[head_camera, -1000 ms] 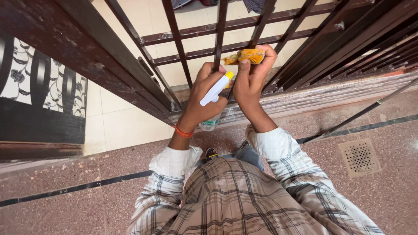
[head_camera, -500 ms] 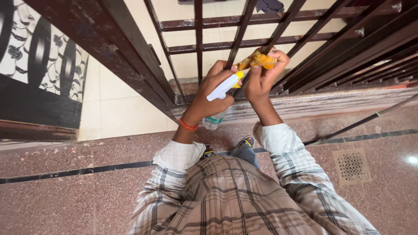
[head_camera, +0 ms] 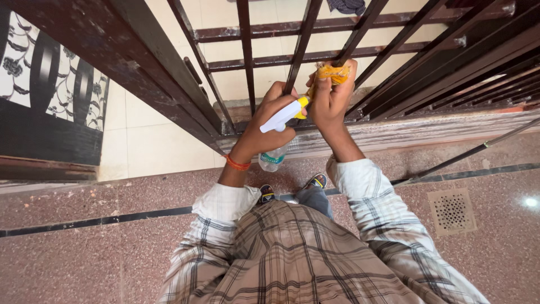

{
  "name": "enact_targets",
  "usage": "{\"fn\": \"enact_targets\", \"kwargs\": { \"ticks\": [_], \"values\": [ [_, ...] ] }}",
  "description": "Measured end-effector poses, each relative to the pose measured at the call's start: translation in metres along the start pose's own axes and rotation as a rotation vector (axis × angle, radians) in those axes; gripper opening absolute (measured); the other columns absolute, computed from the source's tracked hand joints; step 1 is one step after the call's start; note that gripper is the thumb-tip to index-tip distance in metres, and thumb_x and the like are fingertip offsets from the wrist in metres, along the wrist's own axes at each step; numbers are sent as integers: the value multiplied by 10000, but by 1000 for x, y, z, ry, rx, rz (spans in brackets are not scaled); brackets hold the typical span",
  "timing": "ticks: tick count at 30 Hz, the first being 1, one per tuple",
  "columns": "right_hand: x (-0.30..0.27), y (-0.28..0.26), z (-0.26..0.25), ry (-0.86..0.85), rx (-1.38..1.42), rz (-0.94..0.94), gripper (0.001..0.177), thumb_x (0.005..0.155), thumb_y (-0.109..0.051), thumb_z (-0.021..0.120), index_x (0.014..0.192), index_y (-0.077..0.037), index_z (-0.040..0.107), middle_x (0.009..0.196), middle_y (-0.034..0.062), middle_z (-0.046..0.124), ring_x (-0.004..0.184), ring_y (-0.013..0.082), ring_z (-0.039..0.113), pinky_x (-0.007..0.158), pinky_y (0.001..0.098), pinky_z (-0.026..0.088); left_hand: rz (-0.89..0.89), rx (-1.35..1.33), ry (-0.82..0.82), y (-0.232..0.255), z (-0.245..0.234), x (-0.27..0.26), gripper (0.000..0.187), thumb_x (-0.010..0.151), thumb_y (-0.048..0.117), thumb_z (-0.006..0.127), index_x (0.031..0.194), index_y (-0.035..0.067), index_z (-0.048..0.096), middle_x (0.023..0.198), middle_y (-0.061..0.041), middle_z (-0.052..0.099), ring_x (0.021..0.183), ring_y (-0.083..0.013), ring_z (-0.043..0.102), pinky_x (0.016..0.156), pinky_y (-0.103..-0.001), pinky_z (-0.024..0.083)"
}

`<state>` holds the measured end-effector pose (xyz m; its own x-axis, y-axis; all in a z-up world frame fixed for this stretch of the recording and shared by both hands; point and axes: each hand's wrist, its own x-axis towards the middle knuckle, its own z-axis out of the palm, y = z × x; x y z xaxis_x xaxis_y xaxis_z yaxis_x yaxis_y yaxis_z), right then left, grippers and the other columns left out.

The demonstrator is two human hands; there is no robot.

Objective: The person sprays a liquid onto the bars of a metal gate and wipes them with a cloth.

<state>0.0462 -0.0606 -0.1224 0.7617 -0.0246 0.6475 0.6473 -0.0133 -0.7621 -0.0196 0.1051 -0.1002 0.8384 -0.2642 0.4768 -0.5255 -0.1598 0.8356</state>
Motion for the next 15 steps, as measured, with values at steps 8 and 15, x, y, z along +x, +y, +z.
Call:
{"fn": "enact_targets", "kwargs": {
  "ticks": [8,15],
  "values": [
    [-37,48,-7,-65,28,-1,311,1119,-290,475,1213,-1,411,1028,105,564,829,139,600,728,270,502,-6,-122,-41,-5,-3,-2,430,697,-76,578,1114,-8,656,1233,-105,501,1208,-251,590,1081,-287,458],
    [-53,39,-11,-98,-157,13,245,1135,-243,467,1211,-10,475,1051,98,602,922,188,603,847,331,504,39,-119,-54,-5,-6,-3,465,699,-77,615,1158,-7,642,1261,-112,500,1230,-265,561,1066,-279,431]
  ]
}}
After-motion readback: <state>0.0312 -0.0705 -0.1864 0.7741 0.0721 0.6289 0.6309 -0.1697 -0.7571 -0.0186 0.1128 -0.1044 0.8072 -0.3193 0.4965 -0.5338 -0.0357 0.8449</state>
